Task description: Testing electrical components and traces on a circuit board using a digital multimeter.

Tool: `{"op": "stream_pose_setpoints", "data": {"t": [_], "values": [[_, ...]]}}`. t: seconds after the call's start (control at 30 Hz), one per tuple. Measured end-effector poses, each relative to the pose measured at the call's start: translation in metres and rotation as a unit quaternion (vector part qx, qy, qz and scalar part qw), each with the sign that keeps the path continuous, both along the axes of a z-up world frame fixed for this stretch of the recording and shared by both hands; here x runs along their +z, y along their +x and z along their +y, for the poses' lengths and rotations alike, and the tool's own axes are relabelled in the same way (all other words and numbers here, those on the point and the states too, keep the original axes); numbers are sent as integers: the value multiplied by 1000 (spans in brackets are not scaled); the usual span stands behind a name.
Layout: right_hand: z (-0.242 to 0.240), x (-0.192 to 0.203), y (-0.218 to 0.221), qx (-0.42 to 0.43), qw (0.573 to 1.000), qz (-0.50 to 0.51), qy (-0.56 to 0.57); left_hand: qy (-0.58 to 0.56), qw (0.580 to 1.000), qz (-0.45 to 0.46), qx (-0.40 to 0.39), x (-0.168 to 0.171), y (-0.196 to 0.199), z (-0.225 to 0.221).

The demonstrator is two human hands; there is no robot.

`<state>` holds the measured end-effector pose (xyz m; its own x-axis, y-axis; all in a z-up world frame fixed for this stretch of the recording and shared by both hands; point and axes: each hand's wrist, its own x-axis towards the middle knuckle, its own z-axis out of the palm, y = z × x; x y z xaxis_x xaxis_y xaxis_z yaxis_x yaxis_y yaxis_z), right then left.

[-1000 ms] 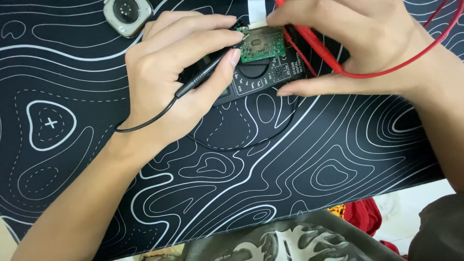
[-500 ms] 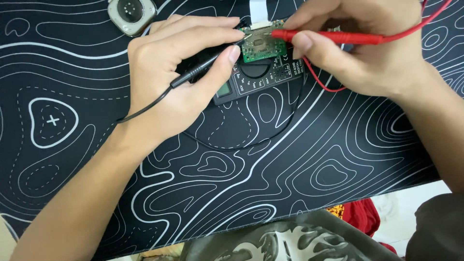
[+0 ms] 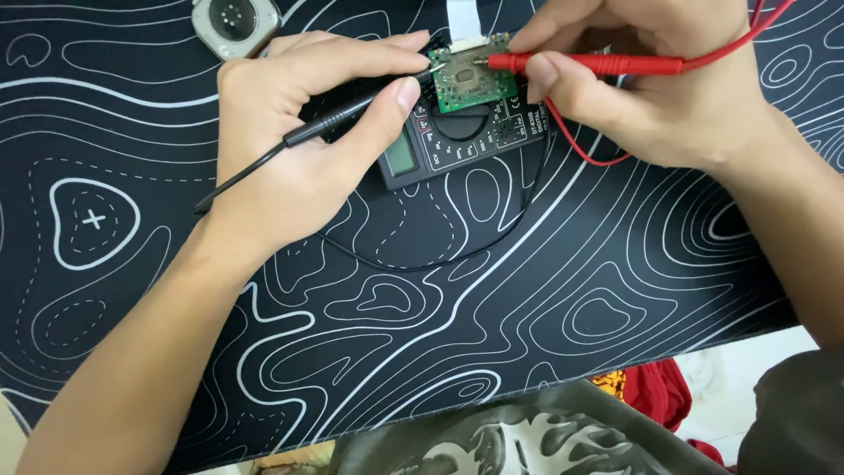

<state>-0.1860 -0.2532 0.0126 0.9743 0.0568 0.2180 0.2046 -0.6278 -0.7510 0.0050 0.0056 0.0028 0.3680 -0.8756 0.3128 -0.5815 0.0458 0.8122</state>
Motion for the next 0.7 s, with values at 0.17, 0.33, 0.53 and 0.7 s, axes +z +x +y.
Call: {"op": "stream_pose_setpoints", "data": {"t": [0.17,0.33,0.53,0.7], "values": [[-2,-3,2,-1,1000,-23,-14,9,1000,-21,3,1,0,0],[5,2,6,11,999,-26,-18,10,1000,-25,-4,2,0,1],[2,0,5,9,1000,-22,14,21,999,-26,-9,8,-1,0],[-3,-1,7,5,999,-9,30,19,1000,-15,-11,10,-3,-1]]}}
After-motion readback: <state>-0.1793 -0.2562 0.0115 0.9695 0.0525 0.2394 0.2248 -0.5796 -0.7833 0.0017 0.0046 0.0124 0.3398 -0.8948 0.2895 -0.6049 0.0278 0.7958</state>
